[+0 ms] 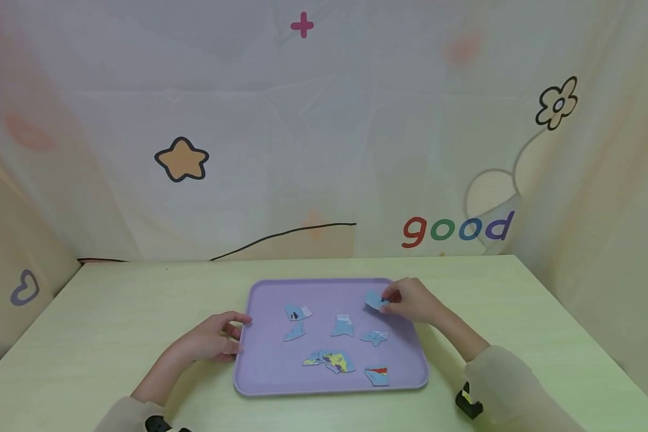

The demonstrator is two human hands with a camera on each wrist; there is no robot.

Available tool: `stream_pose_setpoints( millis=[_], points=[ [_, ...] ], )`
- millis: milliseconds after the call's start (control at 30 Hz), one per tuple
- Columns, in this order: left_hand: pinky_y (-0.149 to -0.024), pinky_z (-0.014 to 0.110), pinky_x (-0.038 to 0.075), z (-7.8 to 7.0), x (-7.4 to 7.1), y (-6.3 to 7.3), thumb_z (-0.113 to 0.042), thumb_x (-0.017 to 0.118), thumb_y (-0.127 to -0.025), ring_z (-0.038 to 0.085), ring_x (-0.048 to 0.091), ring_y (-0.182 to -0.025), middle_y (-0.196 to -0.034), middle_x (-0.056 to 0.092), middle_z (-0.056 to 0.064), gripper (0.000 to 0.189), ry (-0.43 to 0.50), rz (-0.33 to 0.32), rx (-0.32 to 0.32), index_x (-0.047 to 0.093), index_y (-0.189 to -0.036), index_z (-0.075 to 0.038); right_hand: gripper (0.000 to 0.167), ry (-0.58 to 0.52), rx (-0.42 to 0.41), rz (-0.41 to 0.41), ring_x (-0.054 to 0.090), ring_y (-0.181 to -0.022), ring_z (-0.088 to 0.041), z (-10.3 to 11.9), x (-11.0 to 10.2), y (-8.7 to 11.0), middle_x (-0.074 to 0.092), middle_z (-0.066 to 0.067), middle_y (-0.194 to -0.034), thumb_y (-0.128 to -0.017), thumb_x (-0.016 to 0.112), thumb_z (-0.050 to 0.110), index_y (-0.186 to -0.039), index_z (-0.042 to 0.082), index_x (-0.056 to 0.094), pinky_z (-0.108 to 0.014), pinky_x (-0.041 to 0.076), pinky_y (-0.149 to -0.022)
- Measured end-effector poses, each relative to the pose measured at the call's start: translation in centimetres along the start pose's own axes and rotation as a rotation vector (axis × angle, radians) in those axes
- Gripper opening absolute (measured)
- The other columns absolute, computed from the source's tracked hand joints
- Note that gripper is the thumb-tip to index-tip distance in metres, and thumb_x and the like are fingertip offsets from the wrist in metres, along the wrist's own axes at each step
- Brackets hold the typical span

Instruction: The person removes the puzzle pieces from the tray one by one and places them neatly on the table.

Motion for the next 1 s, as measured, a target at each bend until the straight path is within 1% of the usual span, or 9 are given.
stream_pose_setpoints(
  millis=[167, 433, 600, 700, 867, 1000],
  points=[
    [-0.064, 0.034, 0.051, -0.1, 0.0, 0.1, 0.008, 0.061, -0.077, 0.020, 0.051, -0.075, -0.090, 0.047, 0.012, 0.049, 0.004, -0.003, 0.003, 0.046, -0.123, 0.004, 0.022, -0.002, 0.010, -0.035, 0.053, -0.065, -0.011, -1.0, -1.2, 0.5, 0.064, -0.005, -0.074, -0.074, 0.074, 0.011, -0.085, -0.006, 0.067, -0.021, 0.046, -0.058],
    [-0.065, 0.035, 0.052, -0.3, 0.0, 0.3, 0.008, 0.061, -0.077, 0.021, 0.051, -0.075, -0.090, 0.047, 0.012, 0.049, 0.004, -0.004, 0.005, 0.046, -0.123, 0.004, 0.024, 0.021, 0.079, -0.074, 0.052, -0.067, -0.016, -3.2, -3.1, 1.4, 0.063, -0.008, -0.077, -0.076, 0.073, 0.011, -0.089, -0.008, 0.066, -0.024, 0.045, -0.059],
    [-0.066, 0.035, 0.052, -0.2, 0.0, 0.2, 0.009, 0.061, -0.077, 0.020, 0.051, -0.075, -0.090, 0.046, 0.012, 0.049, 0.011, -0.003, 0.004, 0.046, -0.123, 0.005, 0.024, 0.039, 0.102, -0.106, 0.053, -0.067, -0.016, -4.5, -4.0, 2.0, 0.064, -0.008, -0.077, -0.076, 0.073, 0.012, -0.088, -0.007, 0.067, -0.025, 0.045, -0.060],
    [-0.065, 0.034, 0.052, -0.1, 0.0, 0.1, 0.009, 0.061, -0.077, 0.020, 0.050, -0.076, -0.089, 0.046, 0.012, 0.048, 0.014, -0.005, -0.001, 0.046, -0.123, 0.004, 0.025, 0.042, 0.119, -0.120, 0.054, -0.068, -0.016, -5.2, -4.5, 2.3, 0.065, -0.010, -0.077, -0.076, 0.073, 0.014, -0.088, -0.007, 0.067, -0.026, 0.045, -0.060],
    [-0.065, 0.034, 0.052, -0.1, 0.0, 0.1, 0.009, 0.061, -0.077, 0.020, 0.050, -0.075, -0.089, 0.046, 0.012, 0.048, 0.009, -0.004, 0.002, 0.046, -0.123, 0.004, 0.025, 0.028, 0.171, -0.129, 0.056, -0.069, -0.018, -6.8, -5.0, 2.6, 0.065, -0.012, -0.079, -0.077, 0.072, 0.013, -0.089, -0.009, 0.067, -0.028, 0.045, -0.061],
    [-0.065, 0.034, 0.052, -0.1, 0.0, 0.0, 0.008, 0.061, -0.077, 0.020, 0.050, -0.075, -0.089, 0.046, 0.012, 0.048, 0.002, -0.001, 0.007, 0.046, -0.123, 0.004, 0.025, 0.025, 0.196, -0.128, 0.054, -0.068, -0.017, -7.4, -5.2, 2.7, 0.066, -0.012, -0.078, -0.077, 0.071, 0.013, -0.088, -0.009, 0.067, -0.027, 0.044, -0.059]
  ],
)
Point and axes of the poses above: each hand's wrist, its own y-axis away from the middle knuckle, its own x-axis out of the palm, z = x × y, the point moved 6 cm from there along -y, towards the middle knuckle
